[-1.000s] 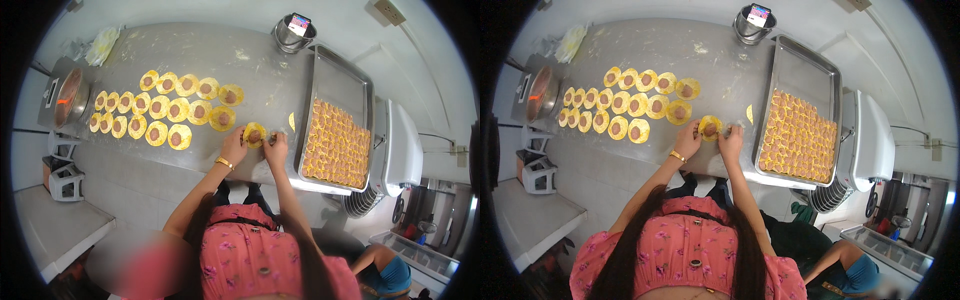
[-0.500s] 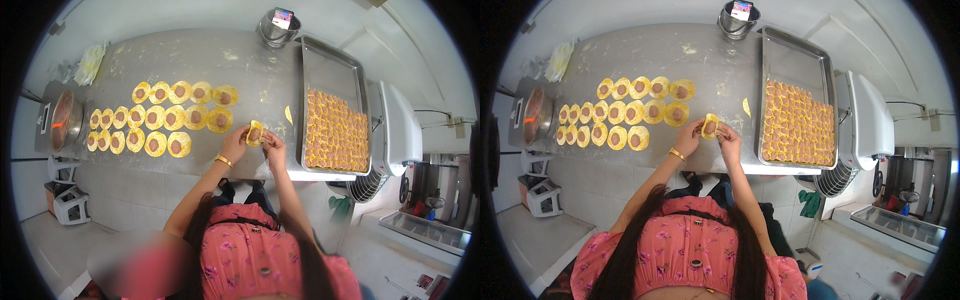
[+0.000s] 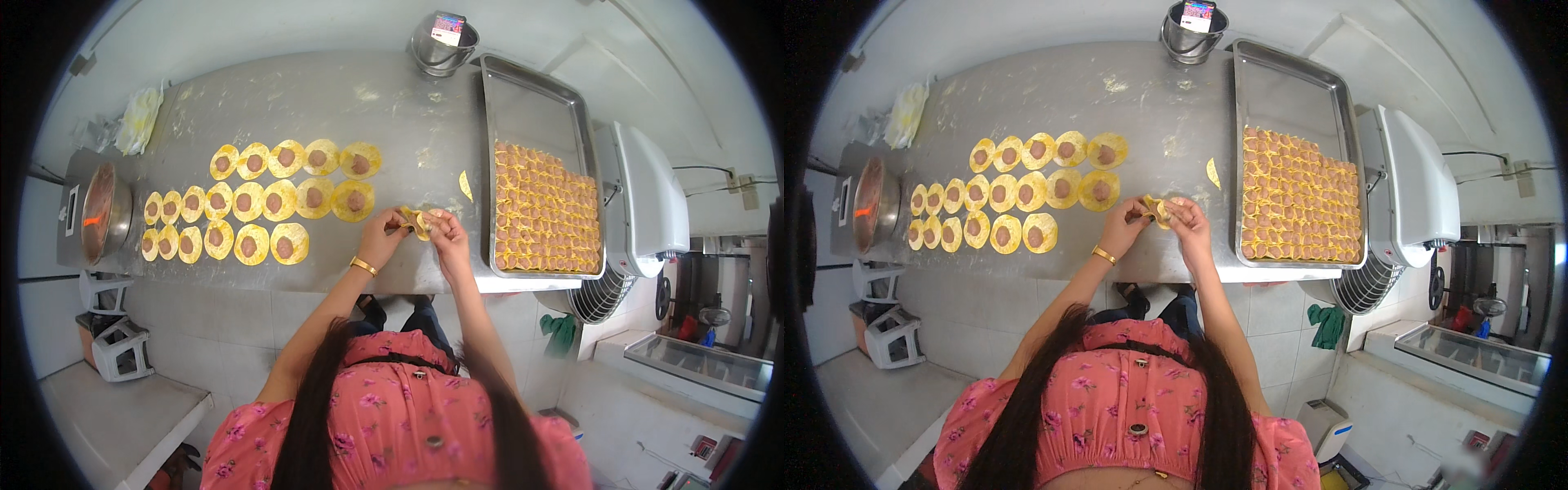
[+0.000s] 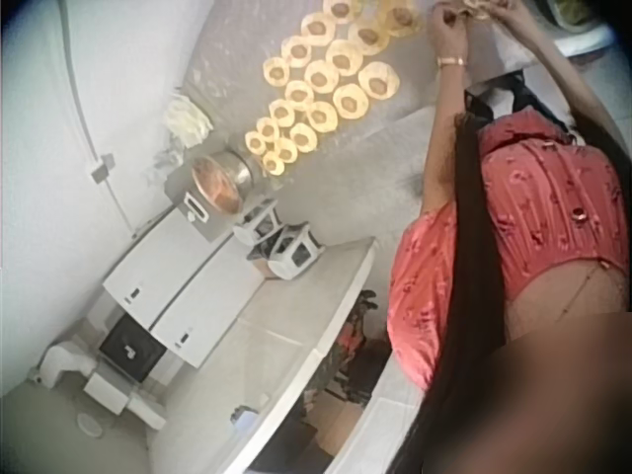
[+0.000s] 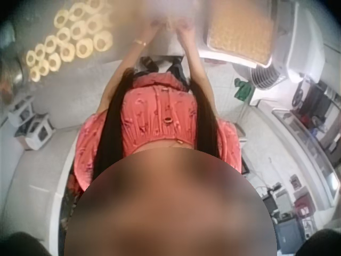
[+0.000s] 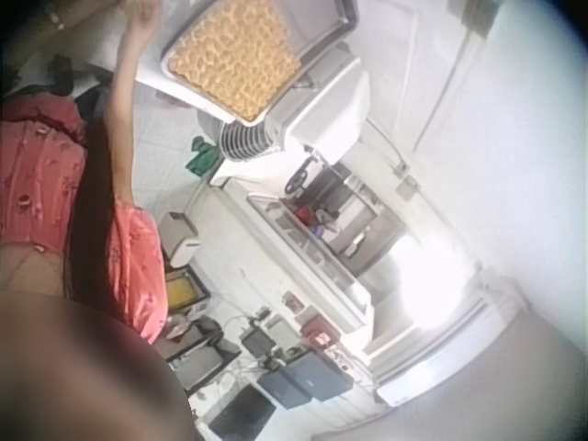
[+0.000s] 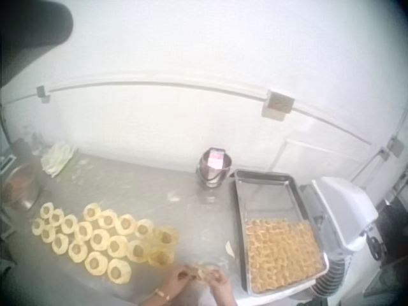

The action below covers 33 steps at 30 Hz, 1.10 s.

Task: The person folds small yellow dough circles around a brown filling and places the finished pastries onto a metal tray. Another person works nearby, also handling dough and filling.

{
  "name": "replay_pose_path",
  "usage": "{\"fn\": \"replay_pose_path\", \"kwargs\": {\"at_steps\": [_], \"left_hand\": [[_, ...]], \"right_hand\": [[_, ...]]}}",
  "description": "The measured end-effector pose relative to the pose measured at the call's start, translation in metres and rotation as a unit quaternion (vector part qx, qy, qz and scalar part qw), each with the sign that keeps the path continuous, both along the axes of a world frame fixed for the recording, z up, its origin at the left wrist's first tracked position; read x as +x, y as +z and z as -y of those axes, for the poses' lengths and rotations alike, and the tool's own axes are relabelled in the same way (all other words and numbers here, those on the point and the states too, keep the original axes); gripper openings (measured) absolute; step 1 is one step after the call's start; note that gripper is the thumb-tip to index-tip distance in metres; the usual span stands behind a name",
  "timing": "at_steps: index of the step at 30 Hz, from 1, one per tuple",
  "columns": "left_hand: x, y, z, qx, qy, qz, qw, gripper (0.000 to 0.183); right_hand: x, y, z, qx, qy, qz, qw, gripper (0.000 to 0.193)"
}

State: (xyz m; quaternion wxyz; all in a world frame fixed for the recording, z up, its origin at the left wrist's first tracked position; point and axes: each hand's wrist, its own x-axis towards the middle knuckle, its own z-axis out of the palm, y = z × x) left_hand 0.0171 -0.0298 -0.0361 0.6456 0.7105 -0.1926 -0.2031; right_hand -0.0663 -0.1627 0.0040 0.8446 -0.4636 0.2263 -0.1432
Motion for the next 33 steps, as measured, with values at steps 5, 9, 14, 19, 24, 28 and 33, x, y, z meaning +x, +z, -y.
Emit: {"fn": "replay_pose_path", "kwargs": {"at_steps": [5, 9, 14, 19, 24, 28, 33], "left_hand": [[-0.011, 0.018, -0.003, -0.036, -0.003, -0.067, 0.997, 0.029], [-0.014, 0.027, -0.008, -0.07, -0.035, -0.119, 0.99, 0.025], [-0.012, 0.015, -0.008, 0.129, -0.069, 0.134, 0.98, 0.024], [-0.018, 0.02, 0.0, 0.206, -0.049, 0.292, 0.933, 0.018], [-0.014, 0.026, 0.001, 0.199, -0.094, 0.298, 0.929, 0.021], [-0.011, 0.028, -0.002, 0.155, -0.139, 0.199, 0.958, 0.031], [-0.009, 0.029, -0.01, 0.05, -0.159, 0.052, 0.985, 0.035]], "right_hand": [[-0.015, -0.002, 0.006, -0.106, 0.063, -0.021, 0.992, 0.032], [-0.021, -0.019, 0.017, -0.245, 0.054, -0.031, 0.968, 0.031], [-0.021, -0.019, 0.02, -0.353, 0.075, -0.203, 0.91, 0.028], [-0.017, -0.003, 0.02, -0.488, 0.088, -0.154, 0.855, 0.033], [-0.016, 0.012, 0.021, -0.555, 0.119, -0.033, 0.823, 0.04], [-0.016, -0.003, 0.027, -0.555, 0.119, -0.058, 0.822, 0.036], [-0.019, -0.001, 0.03, -0.535, 0.114, -0.105, 0.83, 0.03]]}}
